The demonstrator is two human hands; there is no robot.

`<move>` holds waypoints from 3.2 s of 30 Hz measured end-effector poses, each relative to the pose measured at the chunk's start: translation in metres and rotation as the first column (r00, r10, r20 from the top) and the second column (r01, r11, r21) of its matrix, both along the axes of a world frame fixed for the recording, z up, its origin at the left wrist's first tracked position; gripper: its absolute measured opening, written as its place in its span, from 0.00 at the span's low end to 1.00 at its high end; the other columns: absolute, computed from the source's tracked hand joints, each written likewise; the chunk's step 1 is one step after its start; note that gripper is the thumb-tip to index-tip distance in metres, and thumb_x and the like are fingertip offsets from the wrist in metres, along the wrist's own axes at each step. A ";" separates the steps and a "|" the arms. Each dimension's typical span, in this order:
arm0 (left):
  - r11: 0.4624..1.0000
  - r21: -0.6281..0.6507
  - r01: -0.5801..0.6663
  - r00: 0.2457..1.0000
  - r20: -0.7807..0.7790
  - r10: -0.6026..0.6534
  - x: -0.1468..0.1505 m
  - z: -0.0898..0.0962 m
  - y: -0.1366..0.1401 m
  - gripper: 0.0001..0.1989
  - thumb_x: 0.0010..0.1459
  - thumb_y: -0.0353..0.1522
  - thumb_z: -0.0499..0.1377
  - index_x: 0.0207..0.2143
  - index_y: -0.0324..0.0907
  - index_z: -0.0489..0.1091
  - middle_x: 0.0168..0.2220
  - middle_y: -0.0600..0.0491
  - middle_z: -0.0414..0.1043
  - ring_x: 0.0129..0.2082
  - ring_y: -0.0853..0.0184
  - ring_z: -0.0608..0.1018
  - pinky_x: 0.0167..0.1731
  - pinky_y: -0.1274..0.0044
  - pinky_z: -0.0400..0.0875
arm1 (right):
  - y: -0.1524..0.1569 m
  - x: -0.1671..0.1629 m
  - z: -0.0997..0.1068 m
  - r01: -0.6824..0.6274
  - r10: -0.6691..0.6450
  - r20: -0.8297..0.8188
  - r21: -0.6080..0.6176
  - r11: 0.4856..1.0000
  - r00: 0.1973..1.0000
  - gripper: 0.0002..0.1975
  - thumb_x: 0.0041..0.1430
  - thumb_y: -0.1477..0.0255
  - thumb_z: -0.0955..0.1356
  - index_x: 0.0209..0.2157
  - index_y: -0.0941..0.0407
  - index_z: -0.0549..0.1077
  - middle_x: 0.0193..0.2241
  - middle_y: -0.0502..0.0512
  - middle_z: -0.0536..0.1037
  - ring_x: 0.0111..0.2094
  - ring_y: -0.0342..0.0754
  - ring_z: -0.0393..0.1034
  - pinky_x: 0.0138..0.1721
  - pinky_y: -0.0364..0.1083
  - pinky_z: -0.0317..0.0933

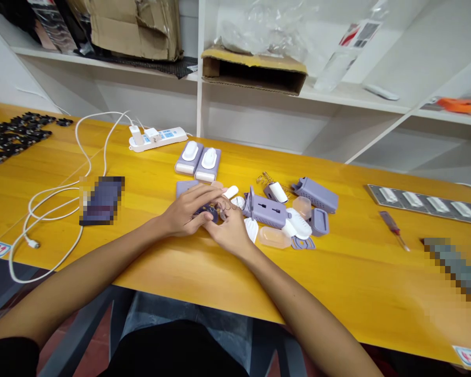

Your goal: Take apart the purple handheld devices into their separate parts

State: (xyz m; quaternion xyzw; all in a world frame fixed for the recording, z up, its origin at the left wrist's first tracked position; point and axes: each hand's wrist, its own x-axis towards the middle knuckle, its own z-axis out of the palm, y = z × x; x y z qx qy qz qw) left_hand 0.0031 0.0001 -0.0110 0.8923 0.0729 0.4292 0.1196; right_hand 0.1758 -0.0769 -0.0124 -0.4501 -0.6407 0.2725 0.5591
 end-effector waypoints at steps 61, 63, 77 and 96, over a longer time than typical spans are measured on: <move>0.986 -0.117 -0.123 0.991 0.027 0.127 0.003 -0.001 -0.002 0.42 0.68 0.29 0.63 0.80 0.47 0.51 0.71 0.35 0.64 0.73 0.45 0.71 0.71 0.49 0.70 | 0.011 0.011 0.002 0.093 -0.126 -0.387 -0.104 0.990 0.913 0.15 0.57 0.57 0.83 0.40 0.50 0.87 0.41 0.55 0.88 0.45 0.54 0.83 0.53 0.55 0.77; 0.983 -0.118 -0.141 0.989 0.024 0.145 0.003 -0.001 -0.001 0.41 0.69 0.31 0.65 0.80 0.47 0.53 0.70 0.35 0.63 0.73 0.45 0.71 0.70 0.50 0.71 | 0.011 0.012 0.002 0.087 -0.116 -0.353 -0.095 0.992 0.928 0.13 0.58 0.58 0.83 0.41 0.49 0.88 0.41 0.55 0.88 0.45 0.53 0.82 0.52 0.55 0.77; 0.962 -0.243 -0.128 0.992 -0.013 0.128 -0.003 -0.005 0.008 0.48 0.59 0.53 0.76 0.72 0.42 0.63 0.63 0.36 0.77 0.62 0.47 0.82 0.64 0.55 0.77 | 0.010 0.017 0.010 0.064 -0.077 -0.109 -0.110 0.992 0.991 0.08 0.56 0.68 0.79 0.39 0.51 0.88 0.37 0.53 0.87 0.37 0.50 0.81 0.39 0.49 0.76; 0.900 -0.243 -0.363 0.931 -0.060 0.360 -0.009 0.005 0.011 0.36 0.64 0.48 0.72 0.68 0.42 0.66 0.57 0.42 0.73 0.56 0.53 0.79 0.56 0.63 0.77 | 0.014 0.026 0.014 -0.179 0.019 -0.620 -0.196 0.964 0.785 0.17 0.58 0.59 0.83 0.45 0.50 0.83 0.46 0.55 0.86 0.39 0.51 0.80 0.30 0.47 0.70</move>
